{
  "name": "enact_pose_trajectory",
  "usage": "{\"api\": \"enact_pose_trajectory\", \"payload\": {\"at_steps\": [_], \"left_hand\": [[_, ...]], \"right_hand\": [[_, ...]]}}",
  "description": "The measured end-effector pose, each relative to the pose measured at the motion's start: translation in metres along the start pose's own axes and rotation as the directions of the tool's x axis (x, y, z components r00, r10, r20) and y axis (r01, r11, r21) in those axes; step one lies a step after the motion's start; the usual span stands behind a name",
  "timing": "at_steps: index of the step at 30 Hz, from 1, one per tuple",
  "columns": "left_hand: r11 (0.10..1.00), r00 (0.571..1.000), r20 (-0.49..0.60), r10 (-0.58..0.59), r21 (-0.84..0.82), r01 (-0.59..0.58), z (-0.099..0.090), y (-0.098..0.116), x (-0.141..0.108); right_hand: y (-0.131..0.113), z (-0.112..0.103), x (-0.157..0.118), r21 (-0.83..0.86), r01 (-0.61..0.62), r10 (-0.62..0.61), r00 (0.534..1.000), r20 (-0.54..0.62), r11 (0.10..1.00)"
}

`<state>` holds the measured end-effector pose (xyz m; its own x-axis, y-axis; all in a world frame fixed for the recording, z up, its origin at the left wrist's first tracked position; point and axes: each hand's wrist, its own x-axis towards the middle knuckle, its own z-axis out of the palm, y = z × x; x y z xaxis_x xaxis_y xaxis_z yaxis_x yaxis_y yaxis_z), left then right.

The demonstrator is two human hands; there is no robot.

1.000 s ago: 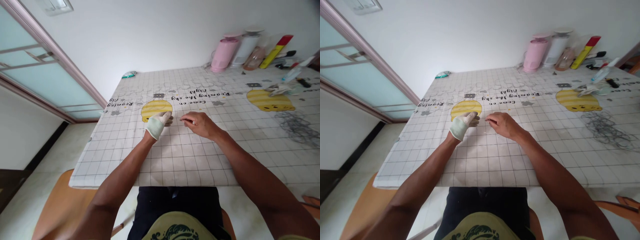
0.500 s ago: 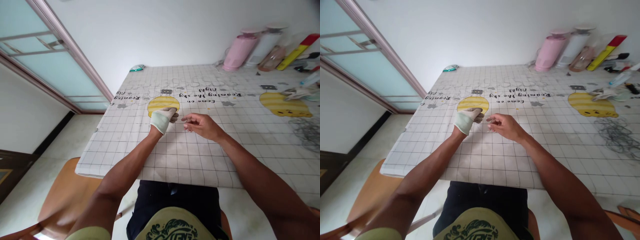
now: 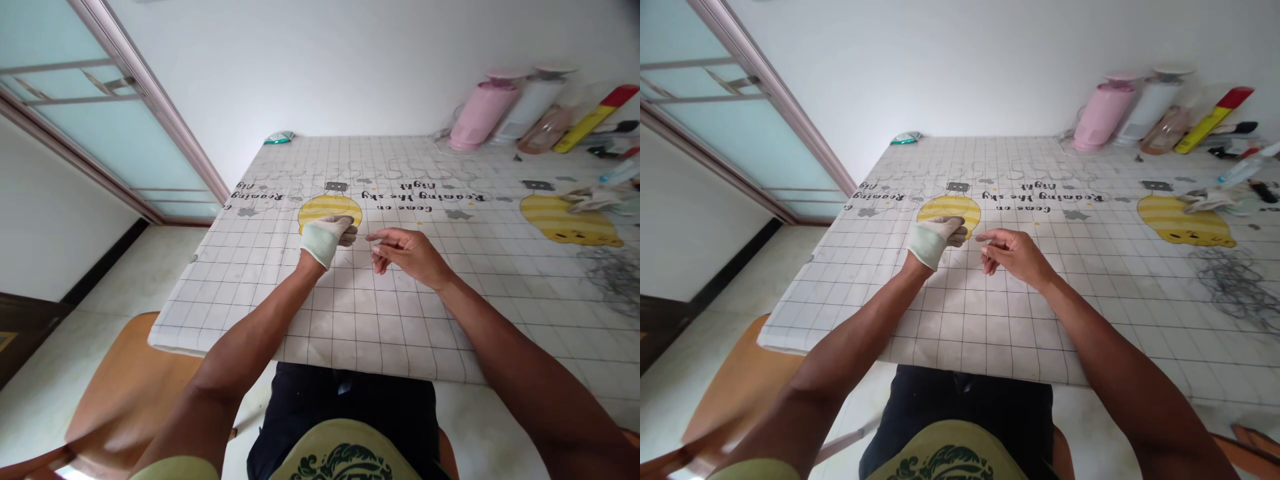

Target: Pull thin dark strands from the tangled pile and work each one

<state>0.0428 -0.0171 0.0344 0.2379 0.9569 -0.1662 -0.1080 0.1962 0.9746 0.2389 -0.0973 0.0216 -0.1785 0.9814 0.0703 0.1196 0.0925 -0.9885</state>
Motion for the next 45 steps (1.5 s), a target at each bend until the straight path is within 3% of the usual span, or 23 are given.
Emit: {"api": "enact_pose_trajectory", "payload": {"at_steps": [6, 12, 21, 25, 30, 35, 42, 45], "left_hand": [[0.998, 1.000, 0.006, 0.020, -0.055, -0.019, -0.001, 0.000, 0.002], [0.999, 0.999, 0.027, 0.026, -0.042, -0.025, -0.001, -0.001, 0.002], [0.982, 1.000, 0.010, 0.030, 0.186, -0.031, 0.001, -0.001, -0.003], [0.971, 0.995, 0.083, -0.051, 0.238, 0.030, 0.003, -0.001, -0.008], [0.934, 0.948, 0.221, -0.230, 0.324, 0.151, 0.011, -0.010, -0.011], [0.960, 0.948, 0.199, -0.248, 0.183, 0.212, 0.019, -0.014, -0.007], [0.985, 0.986, 0.149, -0.075, 0.168, 0.049, 0.016, -0.007, -0.008], [0.997, 0.967, 0.243, -0.078, 0.035, 0.072, 0.014, -0.008, -0.007]], "right_hand": [[0.001, 0.007, -0.002, -0.194, 0.081, -0.102, 0.990, -0.102, 0.978], [0.003, 0.006, -0.002, -0.136, 0.063, -0.084, 0.984, -0.154, 0.989], [0.002, 0.010, 0.001, -0.068, -0.046, 0.020, 0.938, -0.345, 0.997], [0.004, 0.005, 0.003, -0.055, -0.042, 0.014, 0.904, -0.426, 0.998], [0.002, 0.003, 0.004, -0.055, -0.026, -0.003, 0.882, -0.472, 0.998], [0.003, 0.004, 0.002, -0.103, -0.011, -0.039, 0.882, -0.470, 0.995], [0.007, 0.016, 0.003, -0.145, 0.003, -0.071, 0.883, -0.464, 0.989], [0.009, 0.022, 0.001, -0.140, -0.007, -0.056, 0.897, -0.439, 0.990]]}}
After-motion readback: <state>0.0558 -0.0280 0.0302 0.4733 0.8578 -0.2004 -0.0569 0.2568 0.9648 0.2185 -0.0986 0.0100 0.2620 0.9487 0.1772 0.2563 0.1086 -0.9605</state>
